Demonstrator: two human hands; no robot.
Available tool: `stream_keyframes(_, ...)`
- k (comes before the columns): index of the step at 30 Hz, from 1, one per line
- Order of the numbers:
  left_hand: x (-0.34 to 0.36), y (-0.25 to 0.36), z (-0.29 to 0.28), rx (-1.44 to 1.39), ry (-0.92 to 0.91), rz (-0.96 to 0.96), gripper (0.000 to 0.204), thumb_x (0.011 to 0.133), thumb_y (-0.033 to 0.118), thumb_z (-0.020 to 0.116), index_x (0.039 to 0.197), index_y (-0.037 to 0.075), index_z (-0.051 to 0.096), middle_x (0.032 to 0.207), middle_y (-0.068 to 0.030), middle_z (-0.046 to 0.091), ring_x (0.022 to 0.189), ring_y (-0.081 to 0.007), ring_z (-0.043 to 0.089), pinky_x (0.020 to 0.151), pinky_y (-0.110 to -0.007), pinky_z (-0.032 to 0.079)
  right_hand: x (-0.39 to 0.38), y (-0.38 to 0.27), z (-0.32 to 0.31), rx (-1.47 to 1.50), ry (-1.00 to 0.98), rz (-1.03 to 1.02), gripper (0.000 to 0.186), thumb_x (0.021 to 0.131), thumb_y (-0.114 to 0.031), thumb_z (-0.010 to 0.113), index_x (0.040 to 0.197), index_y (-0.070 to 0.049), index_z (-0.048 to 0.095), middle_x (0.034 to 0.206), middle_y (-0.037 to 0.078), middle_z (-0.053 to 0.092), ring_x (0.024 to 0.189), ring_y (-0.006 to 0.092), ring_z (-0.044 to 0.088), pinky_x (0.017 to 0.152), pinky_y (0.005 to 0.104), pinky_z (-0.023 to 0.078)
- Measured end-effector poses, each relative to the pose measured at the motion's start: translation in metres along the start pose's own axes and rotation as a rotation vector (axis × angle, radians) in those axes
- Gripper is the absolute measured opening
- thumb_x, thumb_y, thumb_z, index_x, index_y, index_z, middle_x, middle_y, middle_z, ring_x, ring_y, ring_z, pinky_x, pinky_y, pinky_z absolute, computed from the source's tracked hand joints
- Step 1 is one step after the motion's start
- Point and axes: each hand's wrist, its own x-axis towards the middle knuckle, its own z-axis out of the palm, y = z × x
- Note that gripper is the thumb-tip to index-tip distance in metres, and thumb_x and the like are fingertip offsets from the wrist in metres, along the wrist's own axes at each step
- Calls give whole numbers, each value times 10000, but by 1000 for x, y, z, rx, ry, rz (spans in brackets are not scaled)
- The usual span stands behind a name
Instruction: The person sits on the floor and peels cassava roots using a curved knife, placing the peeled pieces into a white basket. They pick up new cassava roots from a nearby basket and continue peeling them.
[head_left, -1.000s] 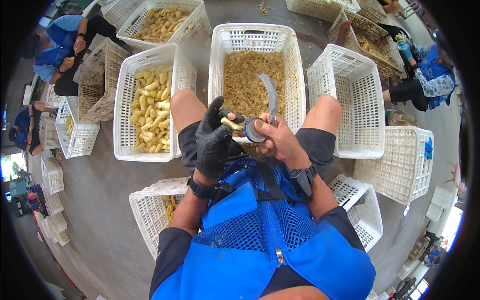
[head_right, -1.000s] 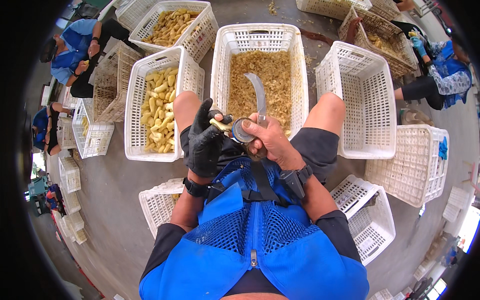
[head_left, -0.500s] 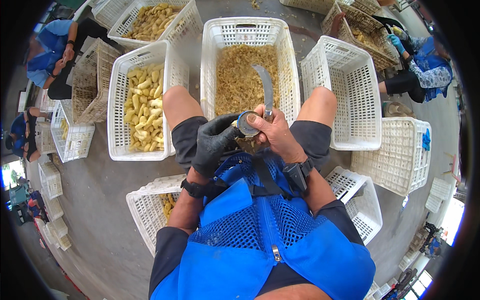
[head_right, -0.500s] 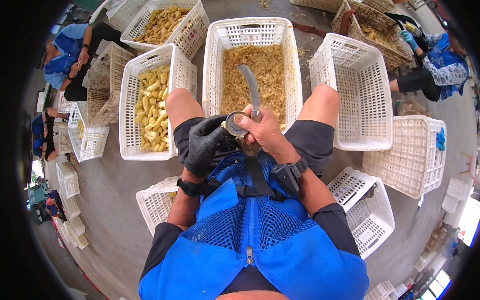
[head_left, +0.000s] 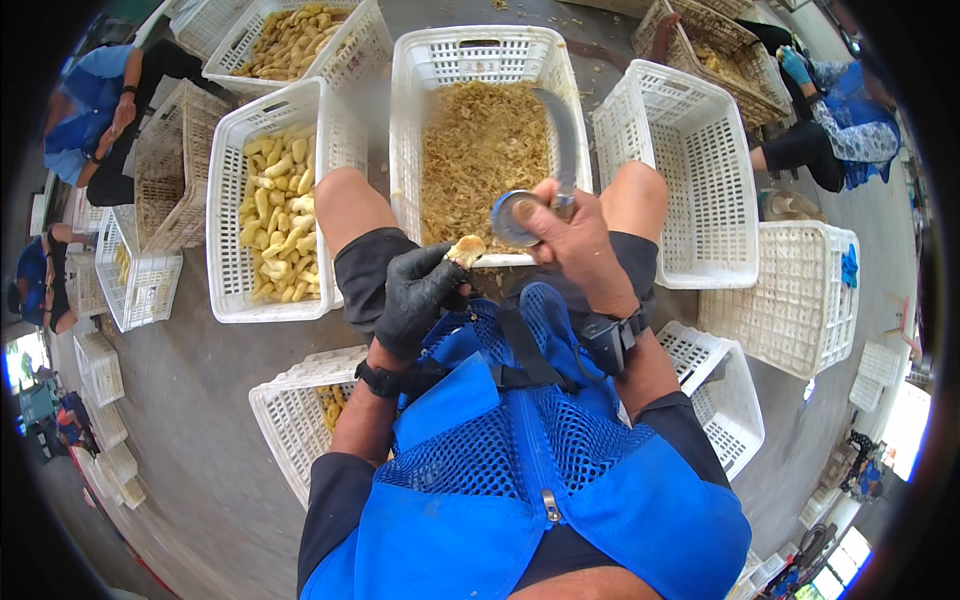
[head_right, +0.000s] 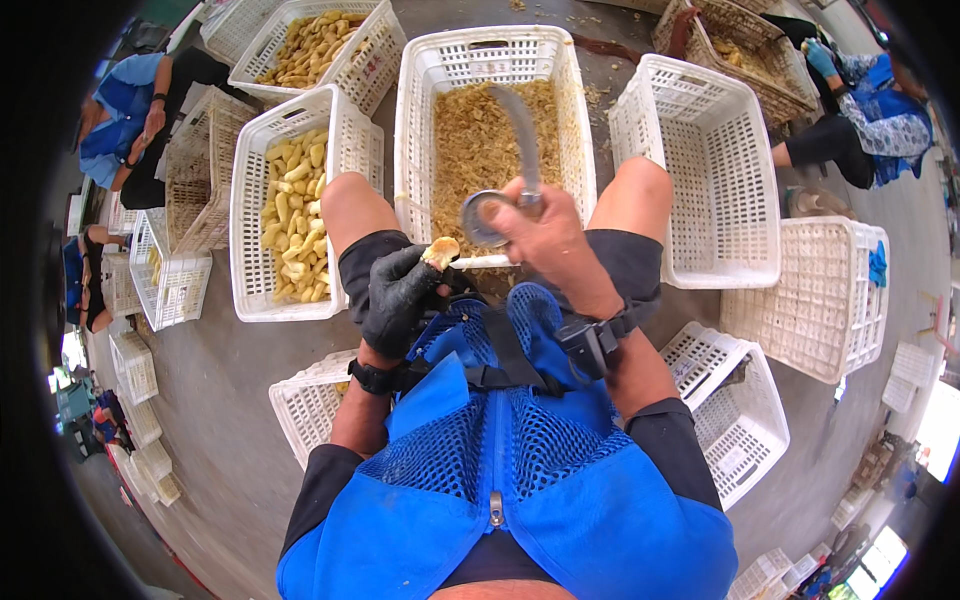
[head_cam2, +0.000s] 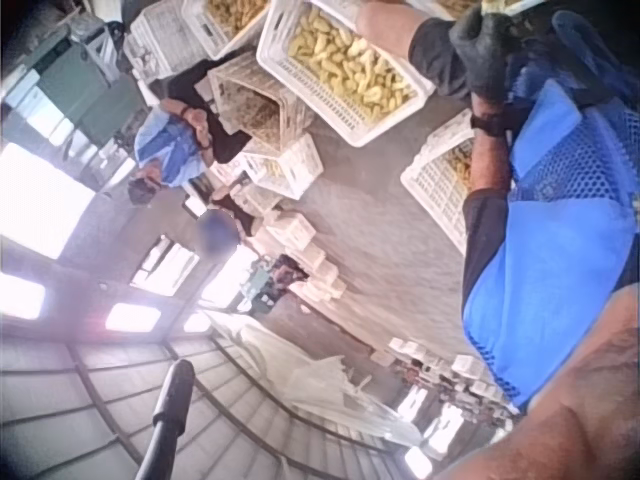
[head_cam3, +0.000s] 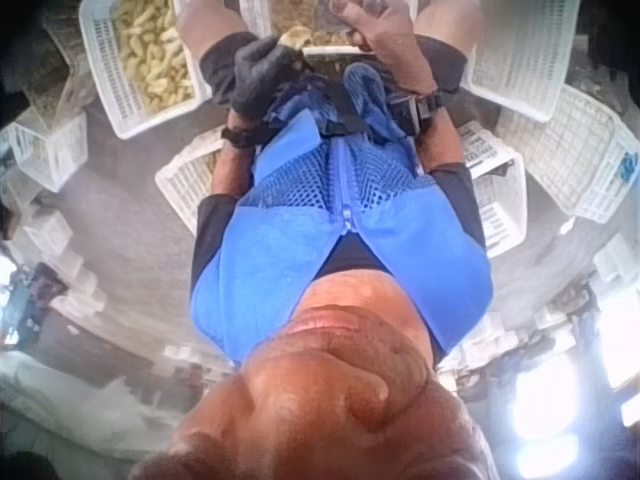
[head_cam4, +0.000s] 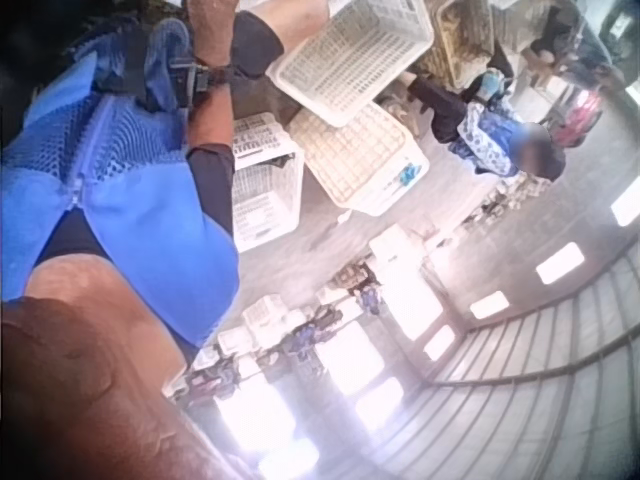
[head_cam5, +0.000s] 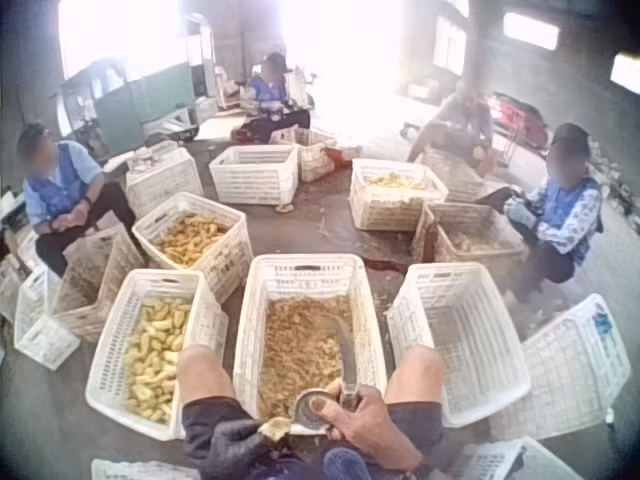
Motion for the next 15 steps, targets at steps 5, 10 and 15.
stream_keyframes(5, -3, 3, 4, 77, -16, 47, 221, 935, 184, 614, 951, -26, 680, 686, 5, 592, 589, -51, 524, 514, -191, 397, 4, 10, 17, -384, 0, -228, 212, 880, -203, 718, 833, -24, 615, 660, -11, 594, 583, 59, 508, 494, 278, 404)
stream_keyframes(10, -17, 5, -5, 116, 49, 53, 205, 921, 147, 626, 1012, -25, 690, 676, 7, 592, 561, -49, 521, 515, -191, 414, 11, -5, -18, -280, 238, -58, 137, 864, -136, 696, 804, -34, 627, 675, 19, 619, 612, 56, 537, 517, 261, 438)
stream_keyframes(15, -10, -14, -7, 212, 38, 162, 198, 920, 114, 641, 1042, -32, 694, 674, -12, 615, 560, -59, 538, 501, -216, 420, -2, 0, 34, -429, -67, -171, 254, 846, -225, 726, 799, -9, 601, 644, 70, 579, 599, 130, 522, 556, 325, 431)
